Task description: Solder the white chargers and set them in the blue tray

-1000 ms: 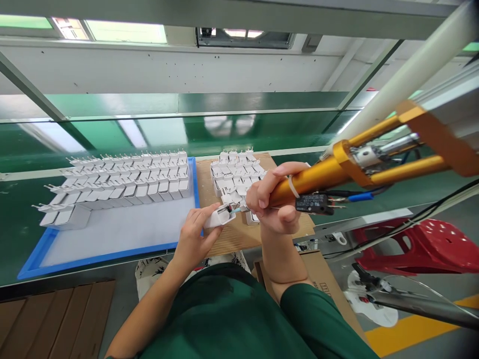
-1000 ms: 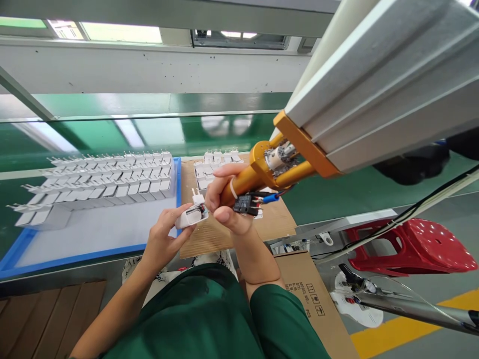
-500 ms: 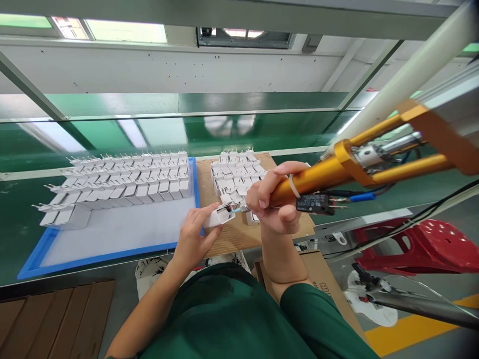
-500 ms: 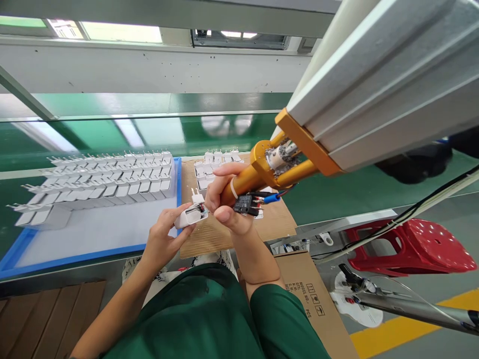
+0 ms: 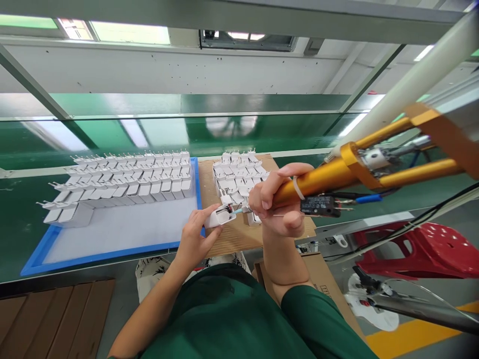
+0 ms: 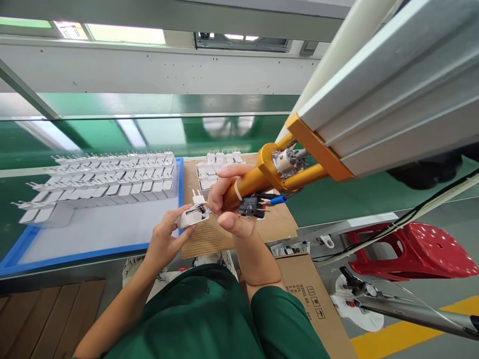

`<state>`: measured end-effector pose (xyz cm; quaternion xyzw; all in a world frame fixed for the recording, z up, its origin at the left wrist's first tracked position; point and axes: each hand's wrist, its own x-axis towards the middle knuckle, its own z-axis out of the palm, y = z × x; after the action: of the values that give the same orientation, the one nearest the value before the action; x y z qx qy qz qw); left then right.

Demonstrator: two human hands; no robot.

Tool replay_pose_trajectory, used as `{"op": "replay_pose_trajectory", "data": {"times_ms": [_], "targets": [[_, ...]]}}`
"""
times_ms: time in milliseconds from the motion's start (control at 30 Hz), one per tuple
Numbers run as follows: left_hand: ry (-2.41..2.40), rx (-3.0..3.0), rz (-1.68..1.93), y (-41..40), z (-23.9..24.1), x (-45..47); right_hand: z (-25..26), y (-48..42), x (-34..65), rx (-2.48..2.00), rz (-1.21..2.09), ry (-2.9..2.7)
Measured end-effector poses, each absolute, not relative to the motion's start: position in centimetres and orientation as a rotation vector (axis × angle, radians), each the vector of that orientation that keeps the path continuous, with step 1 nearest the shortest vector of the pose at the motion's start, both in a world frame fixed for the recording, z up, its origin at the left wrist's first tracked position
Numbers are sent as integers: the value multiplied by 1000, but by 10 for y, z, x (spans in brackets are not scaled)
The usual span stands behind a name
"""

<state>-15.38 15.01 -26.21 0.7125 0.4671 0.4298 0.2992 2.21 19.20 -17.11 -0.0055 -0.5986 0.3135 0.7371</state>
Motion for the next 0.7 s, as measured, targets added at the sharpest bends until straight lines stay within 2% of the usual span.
{"op": "replay_pose_trajectory", "data": {"times_ms": [267,700], "targets": [[868,1231,1236,154,-292,-131,-162,184,11,67,750,-1315],[683,1117,1280,156,-276,-114,-159,176,4,7,770,-1246]]}}
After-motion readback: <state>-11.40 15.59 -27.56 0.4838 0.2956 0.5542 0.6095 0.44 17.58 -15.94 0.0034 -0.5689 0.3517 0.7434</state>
